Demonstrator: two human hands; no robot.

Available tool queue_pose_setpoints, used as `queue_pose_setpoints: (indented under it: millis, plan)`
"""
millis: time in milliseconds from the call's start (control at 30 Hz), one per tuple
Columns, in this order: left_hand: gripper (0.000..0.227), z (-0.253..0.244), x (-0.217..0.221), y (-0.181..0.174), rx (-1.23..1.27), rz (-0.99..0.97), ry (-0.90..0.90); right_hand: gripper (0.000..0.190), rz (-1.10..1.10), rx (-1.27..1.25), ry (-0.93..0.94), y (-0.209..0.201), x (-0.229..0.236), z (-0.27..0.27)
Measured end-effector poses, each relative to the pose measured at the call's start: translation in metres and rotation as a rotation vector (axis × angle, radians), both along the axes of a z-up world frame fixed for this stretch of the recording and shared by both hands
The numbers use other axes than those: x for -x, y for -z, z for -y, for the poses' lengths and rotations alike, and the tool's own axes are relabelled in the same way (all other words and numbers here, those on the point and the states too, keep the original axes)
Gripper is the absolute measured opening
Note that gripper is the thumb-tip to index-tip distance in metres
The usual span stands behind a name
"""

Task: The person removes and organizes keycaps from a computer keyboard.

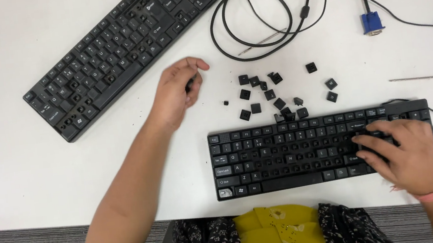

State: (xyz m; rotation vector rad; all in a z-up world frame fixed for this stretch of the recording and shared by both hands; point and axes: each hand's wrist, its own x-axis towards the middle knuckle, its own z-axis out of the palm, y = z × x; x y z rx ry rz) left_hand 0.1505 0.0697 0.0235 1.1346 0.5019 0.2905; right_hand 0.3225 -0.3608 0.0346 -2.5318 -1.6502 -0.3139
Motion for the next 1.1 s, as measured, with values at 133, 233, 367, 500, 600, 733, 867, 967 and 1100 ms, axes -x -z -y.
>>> queue_pose_setpoints:
  millis: [133, 233, 367, 500, 600, 733, 867, 967, 1100]
  plan:
    - [0.026, -0.052, -0.033, -0.001, -0.589, -0.001, -0.182, 0.026, 0.004, 0.013, -0.225, -0.041, -0.019, -0.069]
    - [0.021, -0.09, -0.055, -0.014, -1.045, 0.191, -0.417, 0.028, 0.08, 0.002, -0.383, -0.067, -0.048, -0.155]
    - [0.027, -0.13, -0.053, -0.032, -1.095, -0.386, -0.533, 0.034, 0.182, 0.02, -0.507, -0.081, -0.105, -0.268]
    - [0.014, -0.16, -0.054, -0.015, -1.3, -0.367, -0.655, 0.044, 0.149, 0.162, -0.548, -0.093, -0.124, -0.363]
    - [0.012, -0.17, -0.051, 0.005, -1.383, -0.518, -0.631, 0.049, 0.253, 0.359, -0.648, -0.076, -0.143, -0.405]
    - [0.016, -0.175, -0.056, 0.019, -1.534, -0.48, -0.675, 0.049, 0.331, 0.36, -0.784, -0.058, -0.166, -0.426]
    - [0.015, -0.172, -0.061, 0.027, -1.704, -0.45, -0.721, 0.055, 0.263, 0.495, -0.802, -0.044, -0.188, -0.442]
    - [0.022, -0.175, -0.06, 0.03, -1.719, -0.39, -0.714, 0.049, 0.193, 0.513, -0.796, -0.034, -0.192, -0.449]
    - [0.025, -0.176, -0.057, 0.032, -1.8, -0.357, -0.745, 0.05, 0.141, 0.503, -0.883, -0.038, -0.18, -0.461]
